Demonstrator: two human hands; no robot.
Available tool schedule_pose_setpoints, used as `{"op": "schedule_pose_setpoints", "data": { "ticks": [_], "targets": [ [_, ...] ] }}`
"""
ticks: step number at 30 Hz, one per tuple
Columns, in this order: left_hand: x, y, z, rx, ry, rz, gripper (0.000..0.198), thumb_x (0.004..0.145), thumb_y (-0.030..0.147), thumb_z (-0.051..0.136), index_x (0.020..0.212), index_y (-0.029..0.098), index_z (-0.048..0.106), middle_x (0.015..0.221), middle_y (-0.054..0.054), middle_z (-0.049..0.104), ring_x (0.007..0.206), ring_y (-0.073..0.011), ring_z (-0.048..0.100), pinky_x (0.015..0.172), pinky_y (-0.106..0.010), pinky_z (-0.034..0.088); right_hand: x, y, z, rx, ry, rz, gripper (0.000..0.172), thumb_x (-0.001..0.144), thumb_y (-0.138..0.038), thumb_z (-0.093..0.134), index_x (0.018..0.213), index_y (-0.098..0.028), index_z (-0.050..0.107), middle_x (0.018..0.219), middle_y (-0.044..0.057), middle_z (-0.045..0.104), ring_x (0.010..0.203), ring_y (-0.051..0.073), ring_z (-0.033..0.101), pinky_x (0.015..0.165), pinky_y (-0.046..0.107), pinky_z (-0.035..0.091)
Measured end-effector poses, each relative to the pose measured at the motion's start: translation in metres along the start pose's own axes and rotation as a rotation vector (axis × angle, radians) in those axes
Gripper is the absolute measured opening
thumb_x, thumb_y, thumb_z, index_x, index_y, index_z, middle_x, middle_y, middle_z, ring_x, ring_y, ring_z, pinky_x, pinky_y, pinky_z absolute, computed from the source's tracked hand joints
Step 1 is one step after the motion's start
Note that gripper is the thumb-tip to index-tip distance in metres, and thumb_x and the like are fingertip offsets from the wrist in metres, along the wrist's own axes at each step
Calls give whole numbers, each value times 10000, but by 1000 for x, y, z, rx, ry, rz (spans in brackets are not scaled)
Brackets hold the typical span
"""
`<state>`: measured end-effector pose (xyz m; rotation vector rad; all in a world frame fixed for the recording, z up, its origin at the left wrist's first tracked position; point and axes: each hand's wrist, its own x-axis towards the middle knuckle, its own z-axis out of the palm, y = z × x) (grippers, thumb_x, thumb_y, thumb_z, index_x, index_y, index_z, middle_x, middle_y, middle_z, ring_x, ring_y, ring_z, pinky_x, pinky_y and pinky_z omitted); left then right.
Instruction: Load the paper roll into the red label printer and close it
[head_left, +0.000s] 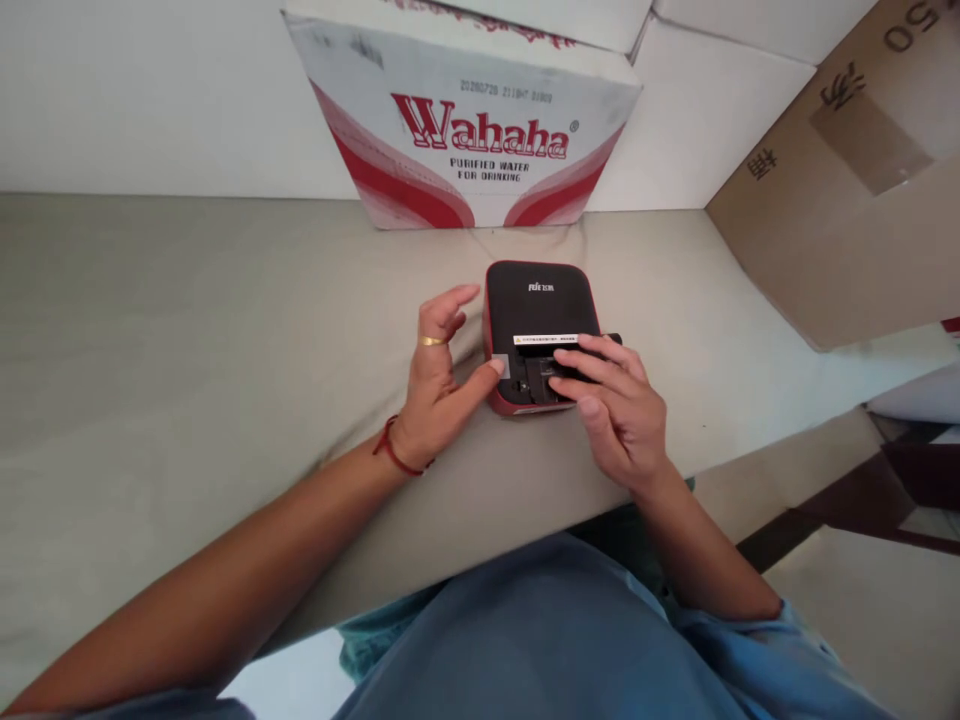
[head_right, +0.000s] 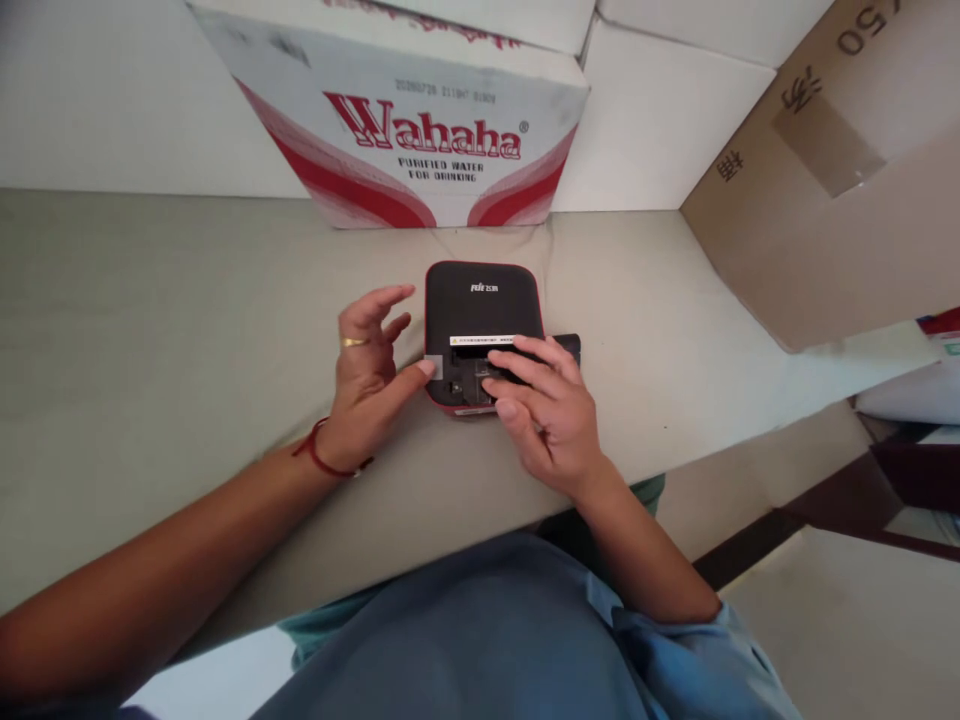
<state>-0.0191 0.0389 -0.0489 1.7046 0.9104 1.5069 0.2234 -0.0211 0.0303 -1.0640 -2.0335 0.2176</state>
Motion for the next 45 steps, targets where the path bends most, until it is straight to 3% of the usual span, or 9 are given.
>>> {"op": "schedule_pose_setpoints", "data": {
  "ticks": [4,11,17,20,23,28,31,38,45],
  "targets": [
    [-1,-11,1,-269,-79,-257,992,896,567,904,1702,524,327,1890,12,244,1803,-381,106,1454,-661,179,-19,-1,1,-133,76,-36,335,1112,-249,542,1242,-294,847,1266,74,839,1318,298,687,1115,534,576],
    [-4,-3,10,-648,-87,-525,942,857,441,912,1640,583,407,1845,84,335,1792,-323,177,1475,-617,195,-21,1,0,-140,81,-59,383,1052,-191,583,1327,-324,814,1165,79,776,1276,304,663,1092,538,579],
    [-3,-4,15,-671,-94,-471,992,837,444,937,1669,517,402,1860,32,341,1759,-342,277,1436,-570,323,-1,4,-11,-60,-13,-138,211,1056,-206,654,1171,-238,828,1017,74,801,1183,278,742,1141,520,593],
    [-5,-11,18,-643,-80,-415,916,866,481,923,1643,488,438,1852,15,362,1755,-333,285,1437,-563,312,16,4,-20,-8,-67,-89,201,1091,-229,634,1079,-221,834,1003,79,818,1033,237,782,963,413,645],
    [-7,-17,21,-625,-58,-357,794,890,508,905,1574,457,507,1788,9,453,1708,-310,373,1422,-543,333,47,5,-29,-29,-134,101,287,1134,-318,595,1023,-229,844,1020,68,832,896,191,781,820,335,612],
    [-7,-20,24,-625,-45,-334,768,883,597,894,1536,405,539,1703,-26,542,1633,-314,475,1373,-527,402,109,10,-21,-363,-669,277,334,1087,-257,548,1248,-228,839,1172,88,859,1016,265,787,880,379,551],
    [-6,-19,24,-614,-37,-350,787,867,616,901,1529,389,540,1697,-39,548,1633,-321,476,1375,-535,392,130,11,-3,-622,-835,256,397,1013,-201,586,1332,-258,816,1240,110,854,1063,316,775,835,396,520],
    [-6,-21,24,-571,-51,-333,806,885,633,871,1552,388,493,1706,-56,533,1628,-332,479,1366,-564,399,137,13,16,-738,-852,237,265,907,-176,689,1117,-227,843,1076,132,862,949,316,764,730,377,489],
    [-5,-20,24,-592,-38,-361,792,861,617,890,1522,365,534,1675,-60,569,1609,-335,502,1353,-561,419,136,13,7,-663,-884,226,413,945,-208,692,1348,-234,778,1250,140,854,1070,362,782,769,396,503]
  ]
}}
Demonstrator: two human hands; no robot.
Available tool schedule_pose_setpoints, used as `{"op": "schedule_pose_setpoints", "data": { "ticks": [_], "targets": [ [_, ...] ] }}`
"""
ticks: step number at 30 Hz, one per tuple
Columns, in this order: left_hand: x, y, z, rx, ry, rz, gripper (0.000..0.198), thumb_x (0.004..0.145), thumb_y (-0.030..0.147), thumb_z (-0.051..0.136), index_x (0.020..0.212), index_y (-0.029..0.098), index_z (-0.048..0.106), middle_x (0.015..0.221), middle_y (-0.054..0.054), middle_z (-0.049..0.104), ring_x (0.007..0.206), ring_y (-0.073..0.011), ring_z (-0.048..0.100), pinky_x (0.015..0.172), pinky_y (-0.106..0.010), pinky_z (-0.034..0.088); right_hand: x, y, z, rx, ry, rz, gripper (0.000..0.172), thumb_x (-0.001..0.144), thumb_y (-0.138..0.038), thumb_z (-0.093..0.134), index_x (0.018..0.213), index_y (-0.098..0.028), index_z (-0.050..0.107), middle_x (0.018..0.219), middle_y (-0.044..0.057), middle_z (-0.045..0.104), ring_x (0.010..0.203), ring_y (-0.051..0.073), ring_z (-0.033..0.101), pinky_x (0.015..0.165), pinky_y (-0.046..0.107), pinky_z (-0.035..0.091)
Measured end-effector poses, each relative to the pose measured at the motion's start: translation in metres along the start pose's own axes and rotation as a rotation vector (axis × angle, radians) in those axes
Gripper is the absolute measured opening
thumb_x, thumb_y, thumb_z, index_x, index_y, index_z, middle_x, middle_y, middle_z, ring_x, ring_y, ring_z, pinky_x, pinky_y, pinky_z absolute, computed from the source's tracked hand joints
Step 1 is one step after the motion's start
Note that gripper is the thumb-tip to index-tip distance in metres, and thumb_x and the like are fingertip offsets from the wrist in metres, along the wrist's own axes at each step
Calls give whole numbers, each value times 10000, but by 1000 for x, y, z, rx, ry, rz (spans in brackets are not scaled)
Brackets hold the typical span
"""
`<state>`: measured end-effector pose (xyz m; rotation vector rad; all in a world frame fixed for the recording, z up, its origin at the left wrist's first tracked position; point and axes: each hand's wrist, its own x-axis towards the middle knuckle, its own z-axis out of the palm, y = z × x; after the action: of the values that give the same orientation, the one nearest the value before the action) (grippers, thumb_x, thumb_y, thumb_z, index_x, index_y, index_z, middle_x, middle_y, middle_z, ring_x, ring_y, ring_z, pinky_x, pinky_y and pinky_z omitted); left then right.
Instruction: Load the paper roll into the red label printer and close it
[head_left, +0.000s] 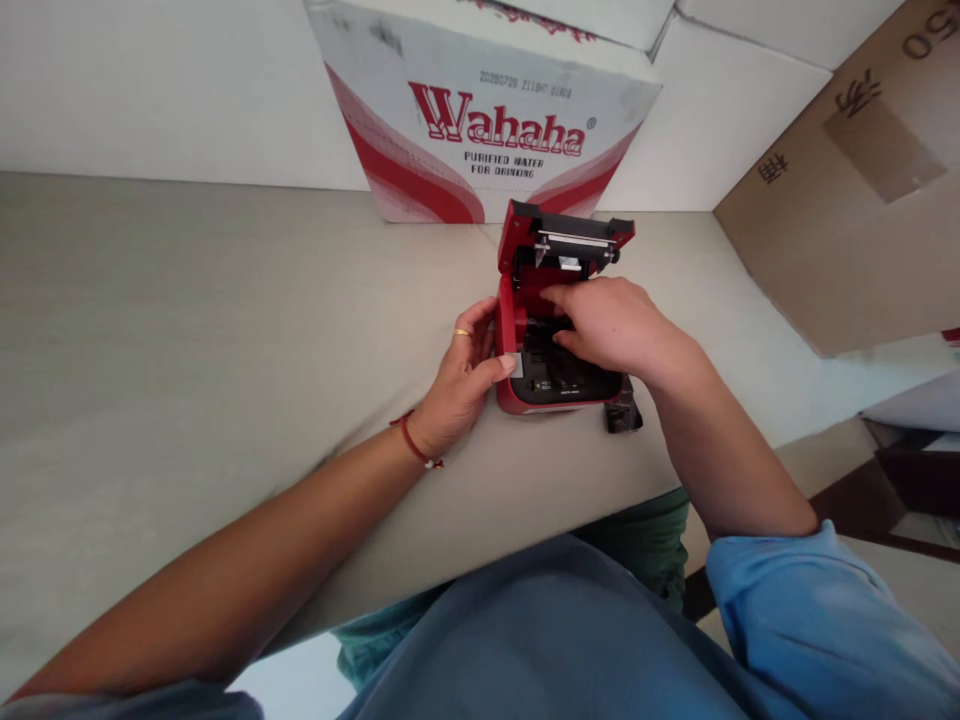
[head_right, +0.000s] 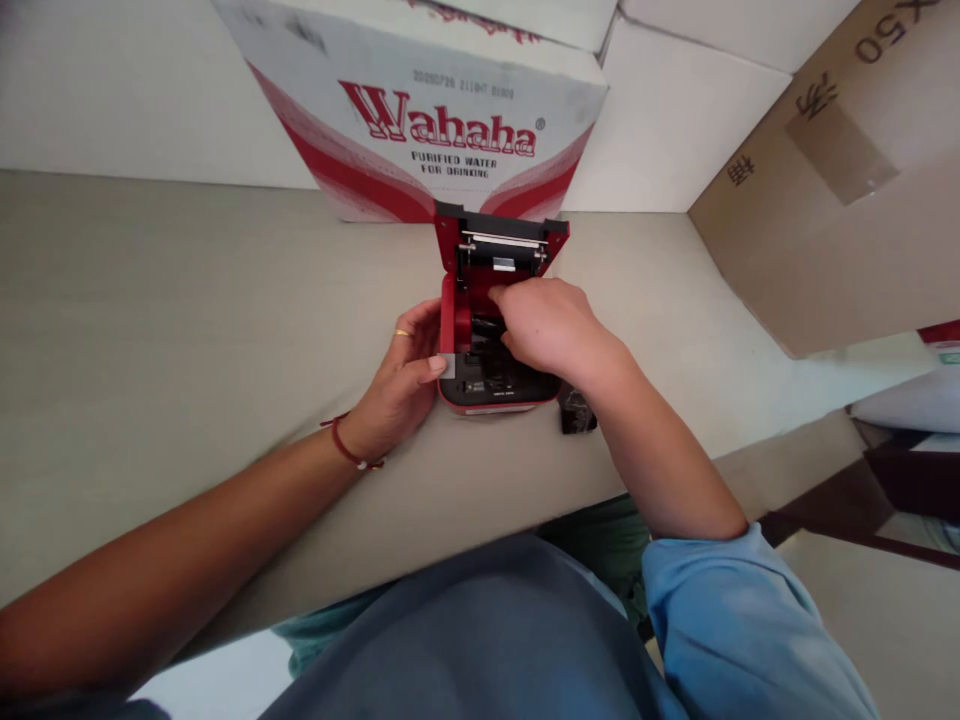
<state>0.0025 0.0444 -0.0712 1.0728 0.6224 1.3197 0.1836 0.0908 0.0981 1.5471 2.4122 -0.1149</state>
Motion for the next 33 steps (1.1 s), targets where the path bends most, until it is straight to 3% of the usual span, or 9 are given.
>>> {"op": "schedule_pose_setpoints", "data": {
  "ticks": [5,10,13,17,20,22,24,28,33],
  "targets": [
    [1,-1,-1,-6,10,-2,802,844,610,904,1515,364,539,1676,-59,568,1619,-334,491,1362,-554,404,11,-11,-6,-80,-107,-13,340,924,-152,683,1231,-193,826,1227,153,850,1112,369,775,775,389,502],
    [1,-2,-1,19,8,0,816,850,621,895,1523,354,519,1695,-70,546,1630,-339,472,1376,-559,381,-15,-8,-9,23,78,32,327,923,-208,678,1223,-208,807,1189,134,841,992,304,760,770,366,508],
    [1,-1,-1,25,-15,14,789,876,616,871,1531,374,503,1704,-52,531,1634,-328,462,1373,-552,379,-56,26,-16,248,217,-42,350,925,-325,731,1258,-247,802,1131,74,834,813,219,709,735,348,514],
    [1,-2,-2,30,-30,8,777,897,611,850,1544,375,490,1698,-54,536,1624,-326,470,1357,-551,395,-97,106,-10,469,69,66,400,956,-504,737,1294,-301,804,707,-13,708,561,181,567,542,334,435],
    [2,-4,-3,37,-26,17,788,895,614,848,1550,367,486,1688,-64,546,1613,-333,483,1329,-549,428,-99,155,16,451,-112,119,270,956,-420,741,1153,-274,854,865,53,822,739,223,721,676,364,545],
    [2,-5,-3,36,-18,17,790,890,612,852,1547,363,490,1690,-66,545,1613,-335,482,1325,-551,433,-90,170,36,394,-201,156,218,906,-327,775,1083,-247,872,992,85,866,860,254,776,786,390,588],
    [2,-5,-3,29,-12,9,786,885,602,859,1541,360,500,1694,-64,544,1621,-334,475,1338,-556,422,-79,170,51,349,-207,184,281,846,-277,796,1111,-238,880,1012,76,870,858,258,781,806,398,605],
    [1,-4,-4,15,-15,7,780,878,595,869,1535,372,513,1689,-52,556,1612,-323,491,1332,-542,439,-58,138,66,368,8,184,461,928,-226,657,1357,-224,822,1132,79,851,797,202,742,806,367,609],
    [1,-2,-5,38,-23,9,767,904,601,849,1554,378,507,1708,-49,543,1630,-317,479,1340,-525,442,-38,88,69,327,27,19,403,927,-212,739,1324,-192,809,1320,127,807,1054,233,761,972,355,591]
  ]
}}
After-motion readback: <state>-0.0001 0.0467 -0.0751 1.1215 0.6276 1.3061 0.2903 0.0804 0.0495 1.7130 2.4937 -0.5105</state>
